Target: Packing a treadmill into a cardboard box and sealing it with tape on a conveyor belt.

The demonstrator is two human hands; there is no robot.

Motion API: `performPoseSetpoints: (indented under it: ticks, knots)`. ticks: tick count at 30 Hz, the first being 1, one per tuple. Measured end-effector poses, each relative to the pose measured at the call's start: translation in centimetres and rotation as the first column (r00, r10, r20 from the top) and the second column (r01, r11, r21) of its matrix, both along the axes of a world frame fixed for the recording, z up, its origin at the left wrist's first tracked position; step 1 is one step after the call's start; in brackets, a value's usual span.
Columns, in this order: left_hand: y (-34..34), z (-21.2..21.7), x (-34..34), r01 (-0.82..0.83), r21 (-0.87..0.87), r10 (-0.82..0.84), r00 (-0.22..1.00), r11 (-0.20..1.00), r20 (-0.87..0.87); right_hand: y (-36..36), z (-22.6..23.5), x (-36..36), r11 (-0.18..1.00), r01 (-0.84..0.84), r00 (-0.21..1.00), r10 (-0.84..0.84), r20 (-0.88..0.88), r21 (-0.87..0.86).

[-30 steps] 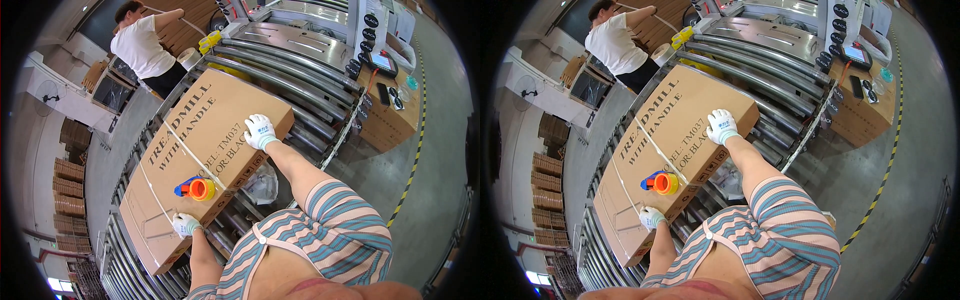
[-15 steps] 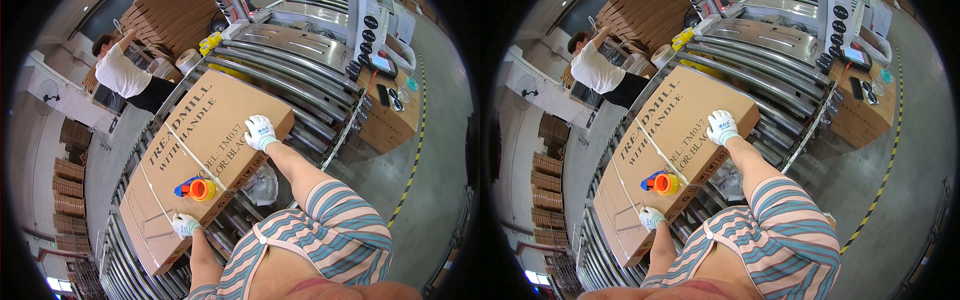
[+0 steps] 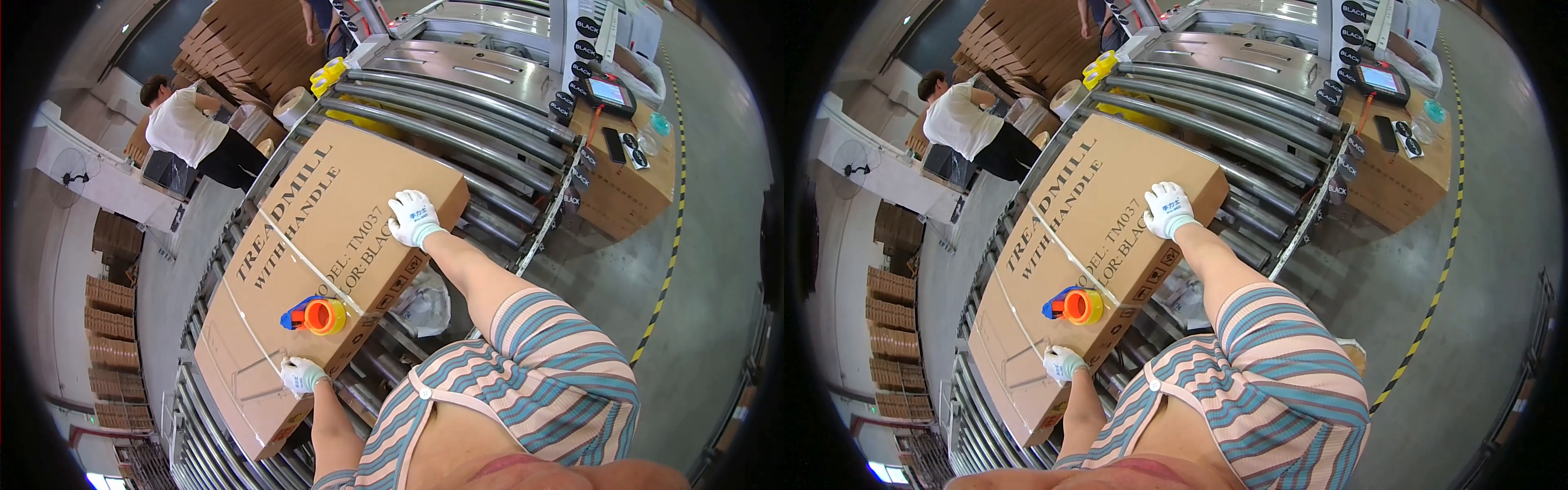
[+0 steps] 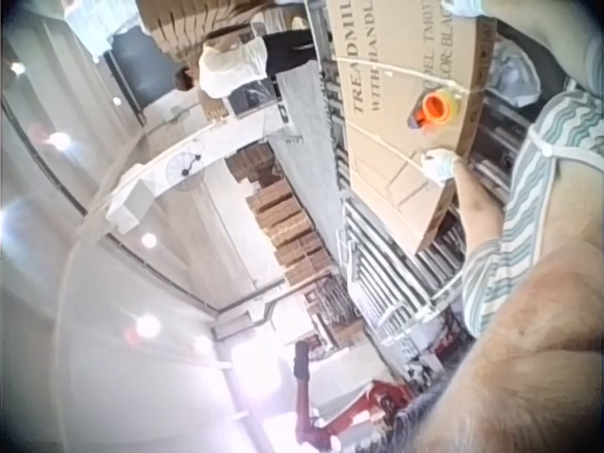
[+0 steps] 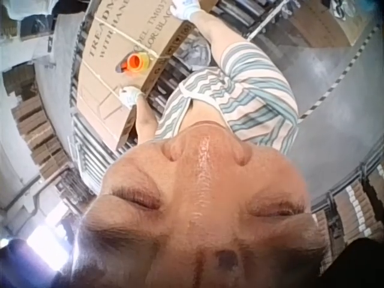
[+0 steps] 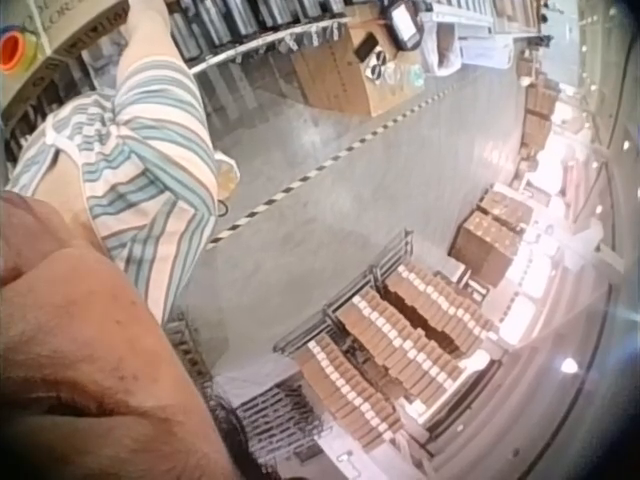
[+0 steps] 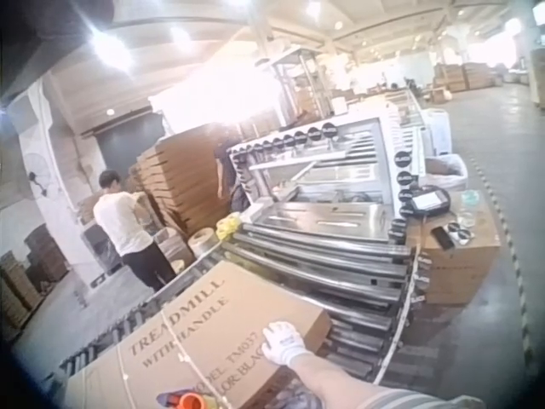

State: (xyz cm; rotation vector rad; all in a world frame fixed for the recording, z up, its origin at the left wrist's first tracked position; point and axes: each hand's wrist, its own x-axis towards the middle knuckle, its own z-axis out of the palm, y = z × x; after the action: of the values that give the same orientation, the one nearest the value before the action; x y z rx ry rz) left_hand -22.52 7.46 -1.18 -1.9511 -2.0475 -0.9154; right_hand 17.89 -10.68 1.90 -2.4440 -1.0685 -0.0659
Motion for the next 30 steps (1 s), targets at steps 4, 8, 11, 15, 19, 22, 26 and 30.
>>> performPoseSetpoints:
  ticks: [4, 8, 11, 15, 19, 22, 26, 30]
  knots:
    - [-0.2, 0.4, 0.6, -0.049, -0.048, 0.048, 0.999, 0.998, -0.019, -0.1, -0.1, 0.1, 1.000, -0.003, 1.000, 0.003, 0.013, -0.004]
    - [-0.4, 0.4, 0.6, -0.018, -0.012, 0.018, 0.999, 1.000, -0.028, -0.1, -0.5, 0.2, 0.999, 0.011, 0.998, -0.013, 0.055, 0.036]
    - [-0.9, 0.8, 0.6, -0.017, 0.001, 0.017, 0.999, 1.000, -0.036, -0.3, -0.2, 0.0, 1.000, -0.007, 1.000, 0.006, 0.021, 0.011]
    - [-1.1, 1.0, 0.4, -0.031, -0.014, 0.031, 0.999, 0.999, -0.008, -0.2, -0.3, -0.1, 1.000, -0.021, 0.999, 0.021, 0.035, 0.007]
    - [-0.9, 0.5, -0.1, -0.071, 0.011, 0.071, 0.995, 0.997, -0.064, 0.1, -0.1, -0.2, 1.000, -0.023, 0.998, 0.022, 0.051, 0.017]
    - [-0.3, 0.2, 0.1, -0.019, -0.020, 0.019, 1.000, 1.000, -0.020, 0.0, -0.8, 0.2, 0.997, -0.013, 0.994, 0.004, 0.113, 0.081]
    - [0.1, -0.1, 0.0, 0.006, -0.024, -0.006, 1.000, 1.000, 0.025, 0.4, -1.3, 0.4, 0.997, -0.019, 0.992, 0.009, 0.128, 0.080]
    - [-0.3, 0.6, 0.4, 0.017, -0.052, -0.014, 0.998, 0.999, 0.055, 0.7, -2.0, 0.4, 0.994, -0.025, 0.994, 0.013, 0.111, 0.104]
